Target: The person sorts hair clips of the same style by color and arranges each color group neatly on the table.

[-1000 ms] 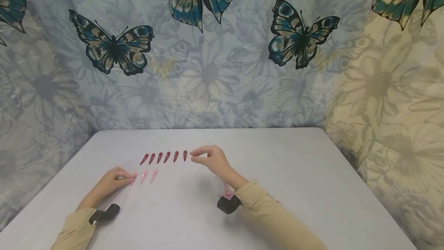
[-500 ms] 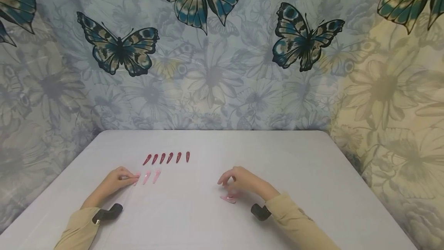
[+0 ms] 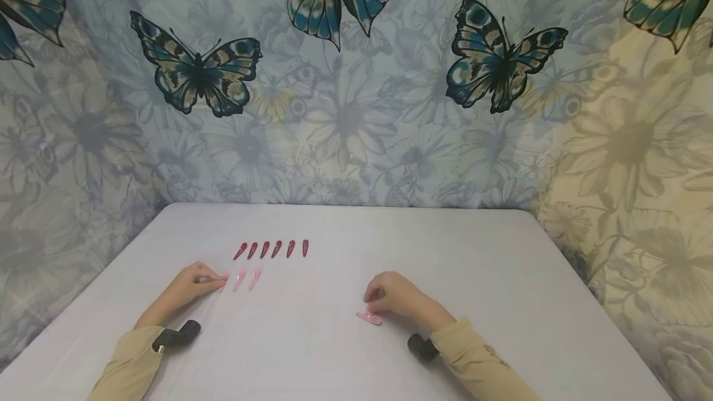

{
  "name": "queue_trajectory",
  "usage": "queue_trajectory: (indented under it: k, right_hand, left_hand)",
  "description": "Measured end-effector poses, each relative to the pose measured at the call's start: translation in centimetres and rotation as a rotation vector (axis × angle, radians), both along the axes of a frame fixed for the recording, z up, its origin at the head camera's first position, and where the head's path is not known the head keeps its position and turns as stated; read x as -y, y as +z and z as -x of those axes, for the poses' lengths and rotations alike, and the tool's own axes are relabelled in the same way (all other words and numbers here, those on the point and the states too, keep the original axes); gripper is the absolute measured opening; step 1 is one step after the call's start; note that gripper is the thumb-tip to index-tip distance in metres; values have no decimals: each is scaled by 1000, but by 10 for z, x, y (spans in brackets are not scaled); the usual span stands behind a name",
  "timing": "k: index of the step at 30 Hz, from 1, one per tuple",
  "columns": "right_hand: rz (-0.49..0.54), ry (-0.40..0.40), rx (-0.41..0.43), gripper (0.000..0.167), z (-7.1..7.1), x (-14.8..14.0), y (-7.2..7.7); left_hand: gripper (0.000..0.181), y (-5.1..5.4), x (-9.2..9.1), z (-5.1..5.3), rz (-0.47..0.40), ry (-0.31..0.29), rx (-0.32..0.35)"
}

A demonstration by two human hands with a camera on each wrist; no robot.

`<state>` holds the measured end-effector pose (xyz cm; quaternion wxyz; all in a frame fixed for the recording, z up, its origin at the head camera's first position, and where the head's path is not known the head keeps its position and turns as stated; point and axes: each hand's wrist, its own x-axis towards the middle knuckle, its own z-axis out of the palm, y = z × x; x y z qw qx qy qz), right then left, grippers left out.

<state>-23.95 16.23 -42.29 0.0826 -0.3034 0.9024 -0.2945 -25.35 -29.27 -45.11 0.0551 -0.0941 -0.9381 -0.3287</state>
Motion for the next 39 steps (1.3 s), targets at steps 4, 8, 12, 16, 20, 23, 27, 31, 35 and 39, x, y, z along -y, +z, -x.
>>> queue_trajectory:
  k: [4, 8, 12, 16, 20, 23, 27, 31, 35, 39]
  right_hand:
    - [-42, -88, -58, 11, 2, 2, 2]
    - [-59, -92, -101, 15, 2, 1, 2]
    - [-35, -90, -69, 17, 3, -1, 0]
    - [16, -101, 20, 14, 5, -5, -2]
    - [58, -48, 121, 7, 7, -15, 0]
    - [103, -10, 163, 8, 8, -24, 2]
    - [167, 8, 166, 7, 9, -28, 1]
    - [185, -2, 200, 12, 10, -29, -3]
    - [181, -27, 222, 17, 10, -30, -5]
    - [196, -55, 230, 20, 9, -27, -6]
  left_hand:
    - [18, 3, 0, 1, -5, 0, -10]
    - [19, 1, 0, 2, -4, 4, 11]
    - [18, -2, 0, 2, 2, 15, 14]
    - [18, -3, 0, 3, -4, 14, 2]
    - [18, -2, -1, 2, -13, 9, 6]
    - [18, -2, -2, 2, -10, 12, 12]
    - [17, -2, -2, 2, 6, 21, 6]
    - [17, -1, -1, 3, 19, 18, -4]
    - [18, 0, 0, 3, 21, 15, -8]
    - [17, 0, 0, 3, 24, 16, -4]
